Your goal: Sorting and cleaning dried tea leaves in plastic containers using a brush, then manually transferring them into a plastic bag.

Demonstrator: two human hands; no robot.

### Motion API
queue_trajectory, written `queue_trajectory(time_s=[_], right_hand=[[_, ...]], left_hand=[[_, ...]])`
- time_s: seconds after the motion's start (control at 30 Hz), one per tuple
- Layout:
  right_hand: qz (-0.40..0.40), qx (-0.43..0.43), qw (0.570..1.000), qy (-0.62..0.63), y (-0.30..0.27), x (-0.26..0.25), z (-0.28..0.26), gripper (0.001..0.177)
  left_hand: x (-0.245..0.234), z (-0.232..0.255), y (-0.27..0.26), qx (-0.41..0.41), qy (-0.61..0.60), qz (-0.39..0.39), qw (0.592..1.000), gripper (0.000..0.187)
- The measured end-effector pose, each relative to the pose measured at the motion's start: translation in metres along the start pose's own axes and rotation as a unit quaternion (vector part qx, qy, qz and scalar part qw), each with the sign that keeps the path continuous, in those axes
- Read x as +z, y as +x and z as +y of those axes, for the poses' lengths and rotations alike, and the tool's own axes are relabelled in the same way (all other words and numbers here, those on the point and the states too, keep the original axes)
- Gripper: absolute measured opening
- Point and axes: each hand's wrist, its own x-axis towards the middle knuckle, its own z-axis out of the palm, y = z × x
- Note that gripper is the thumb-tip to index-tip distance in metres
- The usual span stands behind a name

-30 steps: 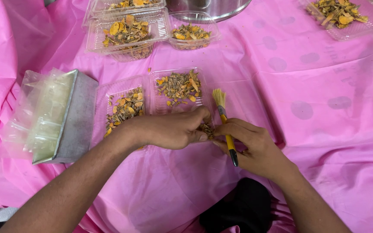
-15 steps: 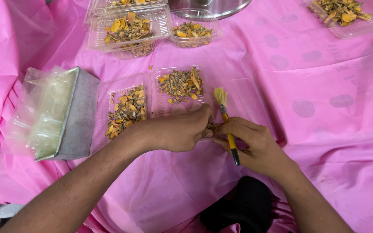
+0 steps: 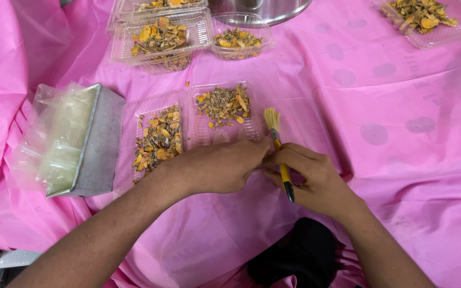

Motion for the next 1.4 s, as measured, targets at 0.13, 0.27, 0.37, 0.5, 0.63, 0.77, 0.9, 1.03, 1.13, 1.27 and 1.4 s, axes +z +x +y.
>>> queue_trajectory(time_s=[0.13, 0.27, 0.37, 0.5, 0.63, 0.77, 0.9, 1.03, 1.13, 1.27, 1.4], right_hand=[[0.019, 0.010, 0.999, 0.027, -0.001, -0.007, 0.002, 0.021], [0.061, 0.048, 0.996, 0.046, -0.009, -0.019, 0.007, 0.019], [0.117, 0.054, 0.991, 0.040, -0.007, -0.025, -0.003, 0.011], [0.221, 0.106, 0.968, 0.059, -0.010, -0.022, -0.032, 0.030], [0.272, 0.062, 0.959, 0.058, -0.013, -0.009, -0.046, 0.030], [0.233, 0.075, 0.964, 0.102, -0.015, -0.004, -0.051, 0.028], [0.206, 0.092, 0.967, 0.120, -0.015, -0.011, -0.045, 0.025], [0.253, 0.074, 0.958, 0.115, -0.013, -0.002, -0.052, 0.031], [0.141, 0.056, 0.984, 0.093, -0.017, -0.003, -0.044, 0.023], [0.191, 0.033, 0.979, 0.070, -0.023, -0.001, -0.039, 0.019], [0.083, -0.071, 0.993, 0.044, -0.018, -0.009, -0.043, 0.019]], left_hand=[[0.005, -0.012, 0.002, -0.007, -0.036, 0.019, 0.999, 0.042], [0.019, -0.036, 0.003, -0.024, -0.117, 0.096, 0.988, 0.051], [0.022, -0.032, -0.004, -0.036, -0.156, 0.164, 0.973, 0.029], [0.033, -0.031, -0.006, -0.076, -0.221, 0.274, 0.933, 0.025], [0.031, -0.022, -0.012, -0.082, -0.241, 0.325, 0.911, 0.032], [0.033, -0.014, -0.016, -0.027, -0.309, 0.367, 0.877, 0.029], [0.045, -0.019, -0.014, -0.027, -0.351, 0.385, 0.853, 0.033], [0.051, -0.024, -0.007, -0.058, -0.363, 0.384, 0.847, 0.033], [0.052, -0.031, 0.000, 0.036, -0.563, 0.359, 0.743, 0.027], [0.047, -0.030, 0.001, 0.002, -0.578, 0.381, 0.722, 0.028], [0.048, -0.028, 0.002, 0.016, -0.633, 0.363, 0.683, 0.025]])
